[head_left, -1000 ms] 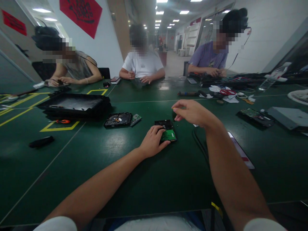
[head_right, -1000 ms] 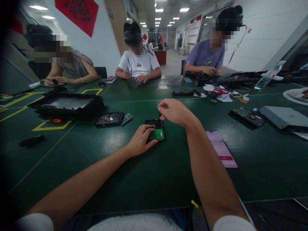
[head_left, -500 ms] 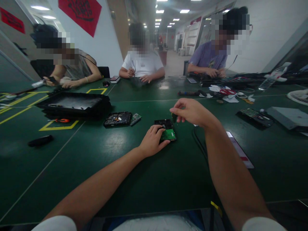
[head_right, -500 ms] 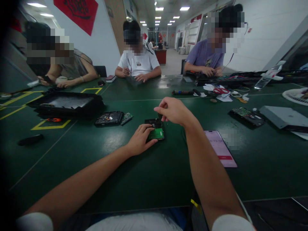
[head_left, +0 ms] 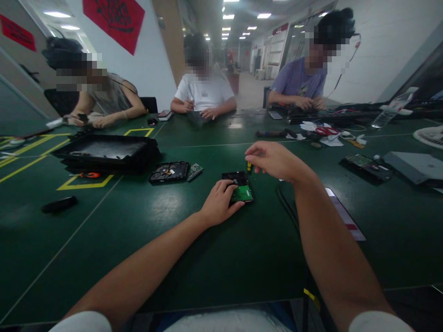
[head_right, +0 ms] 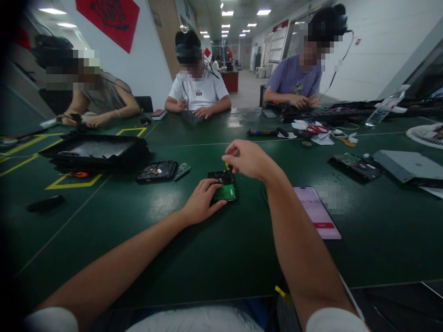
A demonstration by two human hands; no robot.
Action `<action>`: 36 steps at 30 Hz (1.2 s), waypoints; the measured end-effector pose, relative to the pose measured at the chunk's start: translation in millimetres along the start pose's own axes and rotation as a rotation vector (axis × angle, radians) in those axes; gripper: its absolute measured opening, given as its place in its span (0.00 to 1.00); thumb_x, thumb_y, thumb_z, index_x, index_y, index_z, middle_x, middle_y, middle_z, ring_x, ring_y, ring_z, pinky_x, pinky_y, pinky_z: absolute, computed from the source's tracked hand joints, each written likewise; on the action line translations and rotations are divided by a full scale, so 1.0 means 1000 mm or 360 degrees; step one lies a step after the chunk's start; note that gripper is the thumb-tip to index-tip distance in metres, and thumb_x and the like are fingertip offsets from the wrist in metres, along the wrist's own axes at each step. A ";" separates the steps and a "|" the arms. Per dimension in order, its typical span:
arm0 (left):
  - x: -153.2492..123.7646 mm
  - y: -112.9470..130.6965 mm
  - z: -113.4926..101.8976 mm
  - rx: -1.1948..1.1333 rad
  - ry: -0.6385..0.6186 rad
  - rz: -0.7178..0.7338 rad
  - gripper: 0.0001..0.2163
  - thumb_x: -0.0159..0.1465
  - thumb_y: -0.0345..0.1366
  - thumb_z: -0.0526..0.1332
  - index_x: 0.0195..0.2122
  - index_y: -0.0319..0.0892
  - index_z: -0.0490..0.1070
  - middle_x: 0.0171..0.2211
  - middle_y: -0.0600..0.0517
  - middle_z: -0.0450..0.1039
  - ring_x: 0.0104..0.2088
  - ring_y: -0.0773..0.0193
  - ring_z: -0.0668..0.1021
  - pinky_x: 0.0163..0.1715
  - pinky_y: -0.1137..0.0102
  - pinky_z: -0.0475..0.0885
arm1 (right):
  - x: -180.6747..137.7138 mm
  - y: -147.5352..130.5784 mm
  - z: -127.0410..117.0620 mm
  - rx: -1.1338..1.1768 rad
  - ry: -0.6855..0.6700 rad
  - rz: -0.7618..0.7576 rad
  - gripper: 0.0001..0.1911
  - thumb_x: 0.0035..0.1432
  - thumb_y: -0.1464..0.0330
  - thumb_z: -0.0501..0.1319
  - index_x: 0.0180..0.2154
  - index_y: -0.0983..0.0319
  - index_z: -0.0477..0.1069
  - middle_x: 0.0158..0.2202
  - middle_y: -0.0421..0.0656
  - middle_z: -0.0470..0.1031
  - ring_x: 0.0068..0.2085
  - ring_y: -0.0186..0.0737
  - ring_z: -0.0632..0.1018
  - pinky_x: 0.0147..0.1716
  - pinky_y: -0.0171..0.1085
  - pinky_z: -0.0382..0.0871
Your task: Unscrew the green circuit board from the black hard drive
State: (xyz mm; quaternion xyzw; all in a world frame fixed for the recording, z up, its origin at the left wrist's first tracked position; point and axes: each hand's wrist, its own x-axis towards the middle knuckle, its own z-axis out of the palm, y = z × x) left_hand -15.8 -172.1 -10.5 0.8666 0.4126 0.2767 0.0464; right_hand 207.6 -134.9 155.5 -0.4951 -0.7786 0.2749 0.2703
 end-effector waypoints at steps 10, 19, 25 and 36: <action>0.000 0.000 0.000 0.0012 -0.0006 0.0004 0.26 0.71 0.54 0.61 0.62 0.41 0.68 0.61 0.38 0.68 0.64 0.43 0.69 0.66 0.46 0.69 | 0.002 0.001 0.001 -0.0030 -0.0010 -0.0051 0.08 0.68 0.64 0.64 0.40 0.61 0.80 0.36 0.45 0.84 0.32 0.39 0.81 0.35 0.37 0.74; 0.001 0.002 -0.002 0.0020 -0.0023 -0.0004 0.26 0.72 0.53 0.61 0.62 0.40 0.68 0.61 0.38 0.68 0.64 0.43 0.69 0.66 0.46 0.69 | -0.001 -0.003 0.001 0.0128 -0.0041 0.0123 0.05 0.70 0.66 0.62 0.42 0.62 0.74 0.31 0.44 0.82 0.26 0.36 0.80 0.26 0.33 0.71; 0.001 0.000 0.000 0.0005 -0.0017 -0.0013 0.26 0.71 0.53 0.62 0.62 0.41 0.68 0.61 0.38 0.67 0.64 0.43 0.69 0.66 0.46 0.69 | 0.000 -0.001 0.000 0.0041 -0.0003 0.0003 0.05 0.66 0.71 0.63 0.41 0.61 0.79 0.36 0.44 0.84 0.30 0.37 0.81 0.33 0.35 0.74; 0.001 0.001 -0.002 -0.0011 -0.0022 -0.0012 0.25 0.71 0.53 0.62 0.62 0.43 0.68 0.62 0.39 0.68 0.64 0.43 0.69 0.65 0.45 0.69 | 0.000 0.004 -0.005 -0.0144 0.0116 0.0010 0.06 0.64 0.65 0.68 0.40 0.62 0.78 0.38 0.47 0.85 0.29 0.38 0.81 0.31 0.36 0.74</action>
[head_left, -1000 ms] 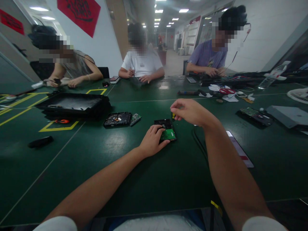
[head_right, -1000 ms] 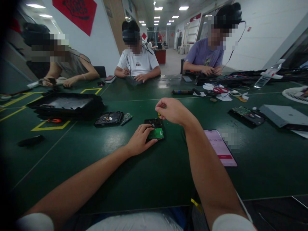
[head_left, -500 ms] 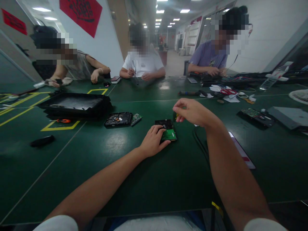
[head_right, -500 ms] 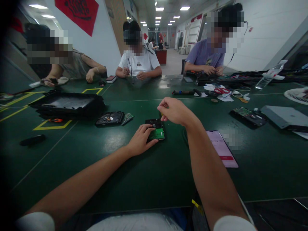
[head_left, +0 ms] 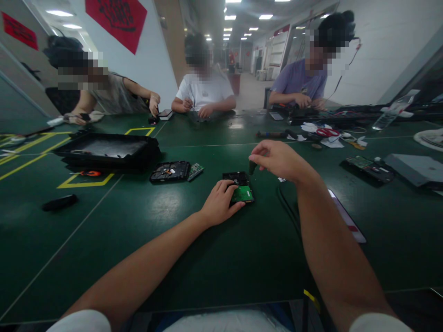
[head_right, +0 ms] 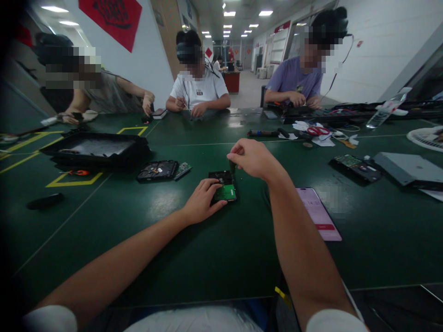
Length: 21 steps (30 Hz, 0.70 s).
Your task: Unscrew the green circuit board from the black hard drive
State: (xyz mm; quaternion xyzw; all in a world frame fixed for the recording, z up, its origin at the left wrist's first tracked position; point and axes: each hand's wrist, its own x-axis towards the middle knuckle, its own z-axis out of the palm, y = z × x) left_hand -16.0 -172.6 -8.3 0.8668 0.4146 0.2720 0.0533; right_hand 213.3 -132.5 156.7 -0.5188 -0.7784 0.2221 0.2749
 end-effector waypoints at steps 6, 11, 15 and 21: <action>0.000 -0.002 0.002 0.0018 0.0003 0.0006 0.26 0.71 0.53 0.62 0.62 0.41 0.68 0.61 0.38 0.68 0.64 0.43 0.69 0.65 0.46 0.69 | -0.004 -0.007 0.001 0.0170 -0.0078 0.0086 0.03 0.66 0.69 0.66 0.39 0.62 0.73 0.37 0.47 0.83 0.27 0.38 0.83 0.25 0.35 0.75; 0.000 -0.002 0.002 0.0020 -0.0004 0.0002 0.26 0.71 0.53 0.62 0.62 0.41 0.67 0.61 0.38 0.68 0.64 0.43 0.69 0.66 0.45 0.69 | -0.004 -0.011 0.004 0.0263 -0.0048 0.0112 0.03 0.66 0.74 0.63 0.41 0.62 0.74 0.42 0.48 0.84 0.30 0.37 0.84 0.29 0.35 0.77; 0.000 -0.001 0.001 0.0012 0.0000 0.0004 0.26 0.71 0.53 0.62 0.62 0.42 0.67 0.61 0.38 0.68 0.64 0.43 0.69 0.65 0.45 0.69 | 0.001 -0.003 0.005 0.0208 -0.0086 0.0008 0.04 0.67 0.67 0.65 0.41 0.61 0.78 0.36 0.44 0.84 0.31 0.38 0.83 0.32 0.34 0.76; 0.000 -0.001 0.001 -0.0006 0.0023 0.0016 0.25 0.71 0.52 0.62 0.62 0.41 0.68 0.61 0.38 0.68 0.64 0.43 0.69 0.65 0.46 0.69 | 0.002 0.002 0.001 0.0111 -0.0118 -0.0106 0.07 0.67 0.67 0.64 0.41 0.60 0.81 0.34 0.43 0.84 0.32 0.38 0.82 0.34 0.34 0.75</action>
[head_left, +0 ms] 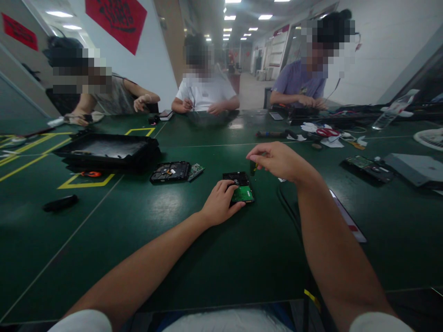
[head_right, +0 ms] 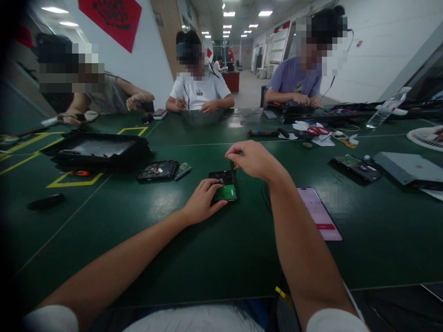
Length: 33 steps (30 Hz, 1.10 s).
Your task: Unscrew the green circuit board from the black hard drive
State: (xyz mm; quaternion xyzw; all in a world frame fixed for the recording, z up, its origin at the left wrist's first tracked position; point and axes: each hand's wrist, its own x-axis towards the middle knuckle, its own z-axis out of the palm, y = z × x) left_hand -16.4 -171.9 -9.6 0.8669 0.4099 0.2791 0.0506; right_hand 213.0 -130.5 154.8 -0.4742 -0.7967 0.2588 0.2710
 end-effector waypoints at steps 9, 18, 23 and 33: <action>0.000 -0.002 0.002 -0.0006 -0.0001 -0.0014 0.25 0.72 0.54 0.60 0.63 0.43 0.67 0.61 0.39 0.68 0.64 0.44 0.69 0.66 0.45 0.69 | -0.004 -0.010 0.002 0.0104 0.0029 0.0217 0.03 0.67 0.69 0.65 0.40 0.62 0.75 0.30 0.44 0.83 0.27 0.38 0.83 0.29 0.34 0.75; 0.000 -0.001 0.002 -0.0033 0.0021 -0.0007 0.24 0.72 0.53 0.60 0.62 0.43 0.69 0.61 0.39 0.68 0.64 0.44 0.70 0.65 0.46 0.70 | -0.001 -0.002 0.002 -0.0041 0.0011 0.0038 0.07 0.67 0.65 0.65 0.39 0.60 0.80 0.36 0.43 0.84 0.31 0.37 0.81 0.34 0.36 0.73; 0.001 0.000 0.000 -0.0023 0.0008 -0.0008 0.24 0.73 0.53 0.60 0.62 0.41 0.68 0.61 0.38 0.68 0.64 0.44 0.70 0.65 0.46 0.69 | -0.001 0.002 0.002 0.0028 0.0075 0.0117 0.04 0.65 0.67 0.67 0.41 0.61 0.77 0.38 0.45 0.84 0.27 0.35 0.80 0.29 0.35 0.72; 0.001 0.000 0.002 -0.0019 0.0002 -0.0020 0.25 0.71 0.53 0.62 0.62 0.43 0.68 0.61 0.39 0.68 0.64 0.43 0.70 0.65 0.45 0.69 | -0.001 -0.003 0.003 0.0057 0.0003 0.0005 0.06 0.67 0.65 0.64 0.40 0.59 0.80 0.35 0.43 0.83 0.33 0.39 0.82 0.36 0.36 0.75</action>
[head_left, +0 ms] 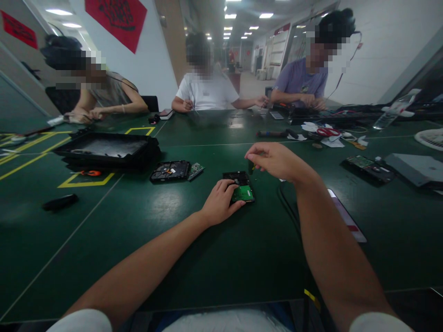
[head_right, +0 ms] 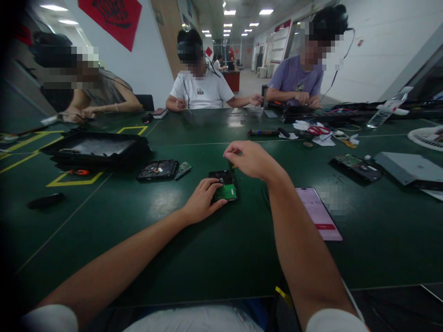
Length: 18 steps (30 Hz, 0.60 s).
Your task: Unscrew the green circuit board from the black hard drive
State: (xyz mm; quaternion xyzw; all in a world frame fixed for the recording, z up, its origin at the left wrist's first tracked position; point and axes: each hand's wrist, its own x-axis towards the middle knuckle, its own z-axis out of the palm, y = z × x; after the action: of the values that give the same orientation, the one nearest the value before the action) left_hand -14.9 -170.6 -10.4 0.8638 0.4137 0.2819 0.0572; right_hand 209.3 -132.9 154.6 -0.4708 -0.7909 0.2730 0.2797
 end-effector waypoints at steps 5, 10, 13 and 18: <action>-0.001 0.000 0.000 0.0004 -0.0011 0.0005 0.25 0.72 0.53 0.61 0.62 0.41 0.68 0.61 0.38 0.68 0.64 0.44 0.69 0.66 0.46 0.69 | -0.001 0.007 -0.003 -0.0004 0.0034 0.0018 0.05 0.66 0.67 0.65 0.42 0.60 0.78 0.36 0.44 0.84 0.30 0.37 0.81 0.30 0.35 0.73; -0.001 -0.001 0.000 0.0011 -0.0003 0.0002 0.25 0.72 0.53 0.61 0.62 0.42 0.68 0.61 0.39 0.68 0.64 0.44 0.70 0.65 0.46 0.69 | 0.000 0.006 -0.002 0.0019 0.0058 0.0115 0.04 0.65 0.69 0.66 0.42 0.62 0.76 0.36 0.45 0.84 0.28 0.36 0.81 0.28 0.34 0.73; -0.001 -0.001 0.000 0.0015 0.0003 0.0007 0.25 0.71 0.53 0.62 0.62 0.42 0.68 0.61 0.39 0.69 0.64 0.44 0.70 0.65 0.46 0.70 | 0.001 0.004 0.000 0.0041 0.0051 0.0088 0.03 0.65 0.70 0.66 0.41 0.61 0.78 0.36 0.45 0.84 0.30 0.37 0.82 0.30 0.34 0.74; -0.001 0.001 -0.001 -0.0003 0.0021 0.0014 0.24 0.71 0.52 0.62 0.61 0.42 0.68 0.61 0.39 0.69 0.64 0.44 0.70 0.65 0.46 0.70 | 0.002 0.006 0.000 -0.0018 0.0037 0.0023 0.05 0.66 0.66 0.66 0.39 0.60 0.79 0.36 0.44 0.84 0.33 0.39 0.82 0.32 0.34 0.74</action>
State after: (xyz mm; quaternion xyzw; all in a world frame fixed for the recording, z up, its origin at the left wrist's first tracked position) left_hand -15.5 -171.7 -9.3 0.8637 0.4100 0.2882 0.0539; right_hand 212.3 -128.7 151.1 -0.4813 -0.7856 0.2652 0.2842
